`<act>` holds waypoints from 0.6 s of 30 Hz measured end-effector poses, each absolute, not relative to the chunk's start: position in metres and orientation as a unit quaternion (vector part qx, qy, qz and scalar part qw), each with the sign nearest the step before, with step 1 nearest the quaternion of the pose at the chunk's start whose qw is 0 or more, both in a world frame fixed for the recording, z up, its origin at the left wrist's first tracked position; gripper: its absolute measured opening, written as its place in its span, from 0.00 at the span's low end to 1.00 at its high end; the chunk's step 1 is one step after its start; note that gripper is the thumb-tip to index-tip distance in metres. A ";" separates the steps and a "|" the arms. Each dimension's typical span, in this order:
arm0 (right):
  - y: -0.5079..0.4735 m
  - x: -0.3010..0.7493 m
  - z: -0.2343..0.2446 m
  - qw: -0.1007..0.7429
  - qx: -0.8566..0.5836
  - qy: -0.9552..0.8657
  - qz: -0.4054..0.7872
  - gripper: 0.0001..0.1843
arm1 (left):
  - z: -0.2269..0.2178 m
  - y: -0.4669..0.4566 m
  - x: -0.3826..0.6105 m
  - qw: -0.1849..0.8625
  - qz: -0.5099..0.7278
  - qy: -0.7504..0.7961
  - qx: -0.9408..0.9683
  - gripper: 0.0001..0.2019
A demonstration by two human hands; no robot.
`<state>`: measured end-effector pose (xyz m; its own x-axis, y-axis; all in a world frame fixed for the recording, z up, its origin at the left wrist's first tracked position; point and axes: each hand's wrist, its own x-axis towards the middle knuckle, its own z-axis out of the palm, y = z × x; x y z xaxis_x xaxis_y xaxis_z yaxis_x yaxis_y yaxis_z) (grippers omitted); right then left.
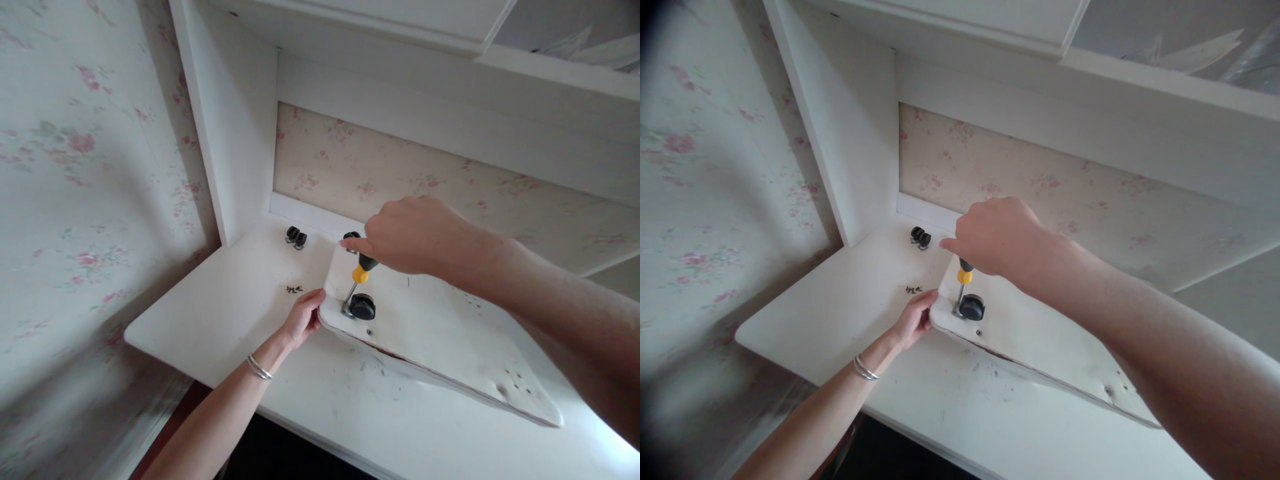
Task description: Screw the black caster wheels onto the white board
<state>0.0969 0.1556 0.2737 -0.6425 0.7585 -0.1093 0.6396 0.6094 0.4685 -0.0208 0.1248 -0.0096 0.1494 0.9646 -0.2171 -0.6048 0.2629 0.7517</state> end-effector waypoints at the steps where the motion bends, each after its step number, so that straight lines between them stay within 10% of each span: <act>1: 0.156 0.099 0.272 0.152 0.393 0.880 0.221 0.28 | -0.010 0.125 -0.021 0.713 0.549 0.352 0.257 0.18; 13: 0.147 0.128 0.291 0.187 0.436 0.879 0.037 0.21 | -0.009 0.126 -0.022 0.726 0.530 0.350 0.263 0.20; 18: 0.153 0.154 0.294 0.037 0.456 0.887 0.068 0.24 | -0.011 0.127 -0.022 0.725 0.522 0.364 0.262 0.21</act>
